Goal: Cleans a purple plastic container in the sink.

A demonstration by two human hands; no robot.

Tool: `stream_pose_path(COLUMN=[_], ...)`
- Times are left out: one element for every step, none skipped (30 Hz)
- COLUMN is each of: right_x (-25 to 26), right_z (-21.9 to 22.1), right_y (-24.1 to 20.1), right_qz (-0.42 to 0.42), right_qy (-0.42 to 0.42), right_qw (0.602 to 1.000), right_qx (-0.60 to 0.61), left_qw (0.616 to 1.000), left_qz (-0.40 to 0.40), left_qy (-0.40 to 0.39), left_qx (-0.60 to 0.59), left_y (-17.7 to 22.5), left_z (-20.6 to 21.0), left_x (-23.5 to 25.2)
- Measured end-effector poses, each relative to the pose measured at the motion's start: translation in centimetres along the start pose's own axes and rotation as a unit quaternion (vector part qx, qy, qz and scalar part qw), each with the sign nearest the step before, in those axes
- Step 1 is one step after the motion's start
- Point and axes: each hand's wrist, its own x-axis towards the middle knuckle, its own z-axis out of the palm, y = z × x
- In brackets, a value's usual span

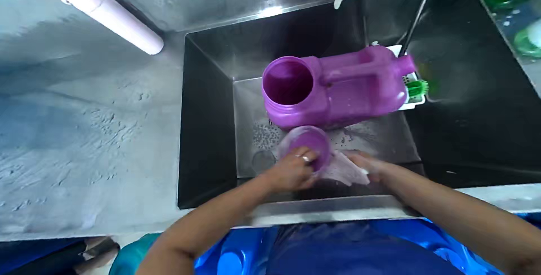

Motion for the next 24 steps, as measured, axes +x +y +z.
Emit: stream_pose_path(right_x=[0.7, 1.6, 2.2, 2.5, 2.7, 2.8, 2.9, 2.9, 2.8, 2.7, 2.6, 2.6, 2.6, 2.4, 2.0, 1.4, 0.4, -0.8, -2.0, -3.1, -3.6, -3.6, -2.9, -2.1], right_z=[-0.2, -0.7, -1.0, -1.2, -1.3, -1.3, -1.5, -1.7, -2.0, -2.3, -2.7, -3.2, -3.8, -4.4, -4.7, -5.1, -5.6, -5.9, -5.8, -4.9, -3.3, -1.0, 1.1, 1.8], right_y=[-1.0, -1.6, -2.0, -1.9, -1.7, -1.6, -1.6, -1.7, -1.7, -1.7, -1.6, -1.6, -1.7, -1.6, -1.3, -1.2, -1.1, -1.0, -0.8, -0.7, -0.6, -0.3, -0.1, -0.2], right_qz=[-0.020, -0.041, -0.061, -0.083, -0.100, -0.111, -0.115, -0.113, -0.111, -0.112, -0.115, -0.123, -0.136, -0.153, -0.174, -0.207, -0.251, -0.300, -0.342, -0.376, -0.394, -0.398, -0.389, -0.381], right_qy=[0.055, 0.105, 0.144, 0.170, 0.176, 0.169, 0.157, 0.144, 0.137, 0.132, 0.122, 0.107, 0.090, 0.078, 0.076, 0.091, 0.124, 0.172, 0.233, 0.304, 0.368, 0.417, 0.459, 0.503], right_qw=[0.995, 0.984, 0.972, 0.962, 0.957, 0.957, 0.959, 0.962, 0.966, 0.969, 0.972, 0.973, 0.973, 0.971, 0.970, 0.965, 0.955, 0.936, 0.909, 0.875, 0.837, 0.797, 0.752, 0.698], right_qx=[-0.084, -0.140, -0.174, -0.197, -0.208, -0.209, -0.208, -0.200, -0.189, -0.177, -0.165, -0.162, -0.163, -0.163, -0.151, -0.129, -0.097, -0.063, -0.038, -0.040, -0.091, -0.179, -0.270, -0.339], left_qw=[0.992, 0.962, 0.914, 0.867, 0.833, 0.811, 0.802, 0.792, 0.778, 0.766, 0.751, 0.742, 0.739, 0.742, 0.756, 0.783, 0.822, 0.856, 0.869, 0.858, 0.822, 0.768, 0.712, 0.659], left_qz=[-0.071, -0.159, -0.256, -0.336, -0.399, -0.441, -0.461, -0.481, -0.496, -0.501, -0.513, -0.524, -0.525, -0.514, -0.491, -0.460, -0.421, -0.385, -0.365, -0.361, -0.365, -0.372, -0.364, -0.328], left_qy=[-0.105, -0.219, -0.315, -0.366, -0.381, -0.379, -0.375, -0.375, -0.385, -0.403, -0.415, -0.418, -0.422, -0.429, -0.433, -0.417, -0.374, -0.310, -0.234, -0.141, -0.043, 0.037, 0.096, 0.133], left_qx=[0.019, 0.028, 0.030, 0.039, 0.050, 0.061, 0.059, 0.033, 0.006, 0.000, -0.008, -0.011, -0.014, -0.017, -0.024, -0.045, -0.087, -0.153, -0.241, -0.338, -0.435, -0.520, -0.593, -0.664], left_y=[-2.3, -5.0, -8.2, -11.5, -14.5, -16.7, -18.1, -18.4, -17.9, -17.1, -16.1, -15.6, -15.4, -15.1, -14.5, -13.8, -12.9, -11.3, -9.0, -5.9, -2.6, 0.6, 3.2, 4.7], left_z=[-0.9, -1.1, -0.5, 0.8, 2.6, 4.3, 6.1, 7.8, 9.7, 11.7, 13.4, 14.6, 15.3, 15.6, 15.4, 14.7, 13.7, 12.1, 10.2, 7.9, 5.6, 3.4, 1.9, 1.1], left_x=[-2.0, -3.5, -4.5, -5.6, -6.7, -7.4, -7.6, -7.5, -7.2, -7.1, -6.9, -6.5, -5.8, -5.3, -4.9, -4.2, -2.8, -0.6, 2.2, 5.4, 8.5, 11.2, 13.1, 14.2])
